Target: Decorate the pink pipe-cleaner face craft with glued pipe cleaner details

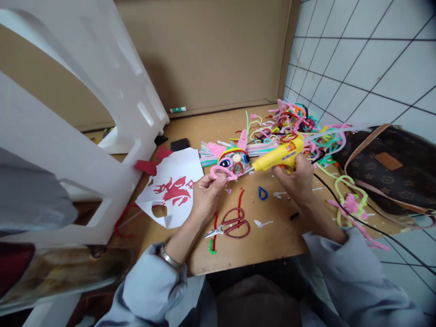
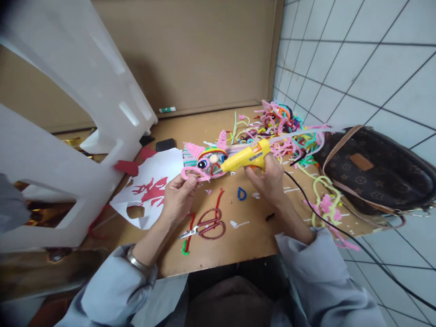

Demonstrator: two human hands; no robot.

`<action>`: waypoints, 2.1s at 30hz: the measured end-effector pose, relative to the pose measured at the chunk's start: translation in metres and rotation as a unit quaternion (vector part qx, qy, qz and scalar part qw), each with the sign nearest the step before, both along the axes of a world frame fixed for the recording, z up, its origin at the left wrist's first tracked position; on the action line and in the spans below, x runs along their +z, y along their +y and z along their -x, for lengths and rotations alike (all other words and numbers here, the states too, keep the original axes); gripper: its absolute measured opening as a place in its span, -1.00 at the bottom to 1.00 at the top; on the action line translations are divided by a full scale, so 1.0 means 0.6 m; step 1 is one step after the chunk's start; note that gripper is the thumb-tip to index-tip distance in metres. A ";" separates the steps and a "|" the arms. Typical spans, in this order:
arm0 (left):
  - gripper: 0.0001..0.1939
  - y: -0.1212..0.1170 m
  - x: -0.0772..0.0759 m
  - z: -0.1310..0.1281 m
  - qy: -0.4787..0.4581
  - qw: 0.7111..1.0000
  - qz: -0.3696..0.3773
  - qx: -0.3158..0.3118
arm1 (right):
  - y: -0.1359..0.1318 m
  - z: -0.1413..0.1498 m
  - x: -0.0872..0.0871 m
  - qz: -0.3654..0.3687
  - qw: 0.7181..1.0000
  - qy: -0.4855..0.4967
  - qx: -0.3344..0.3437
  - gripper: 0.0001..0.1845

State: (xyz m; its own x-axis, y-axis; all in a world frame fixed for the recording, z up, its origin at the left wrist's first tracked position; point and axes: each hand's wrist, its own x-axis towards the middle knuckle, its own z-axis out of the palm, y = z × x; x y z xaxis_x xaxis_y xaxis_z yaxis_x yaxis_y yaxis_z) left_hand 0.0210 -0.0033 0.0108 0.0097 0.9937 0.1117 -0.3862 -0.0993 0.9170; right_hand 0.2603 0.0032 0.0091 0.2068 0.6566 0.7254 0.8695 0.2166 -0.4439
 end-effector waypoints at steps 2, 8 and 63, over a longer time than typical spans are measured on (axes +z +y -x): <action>-0.60 -0.001 0.001 -0.002 0.011 1.000 0.003 -0.003 | 0.000 0.002 -0.002 0.013 1.000 -0.011 0.012 -0.73; -0.63 -0.006 0.000 -0.008 0.006 1.000 0.008 -0.022 | 0.002 0.004 -0.007 0.010 0.999 -0.031 0.035 -0.78; -0.60 -0.001 -0.007 -0.004 -0.005 1.000 0.014 -0.005 | 0.007 -0.002 -0.016 -0.034 0.997 -0.059 0.041 -0.82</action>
State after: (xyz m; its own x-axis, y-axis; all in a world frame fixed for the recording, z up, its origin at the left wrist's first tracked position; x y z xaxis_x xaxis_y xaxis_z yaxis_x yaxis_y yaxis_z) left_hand 0.0236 -0.0041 0.0066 0.0196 0.9963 0.0842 -0.3969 -0.0695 0.9152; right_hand 0.2617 0.0072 -0.0006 0.0648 0.6166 0.7846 0.8927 0.3156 -0.3217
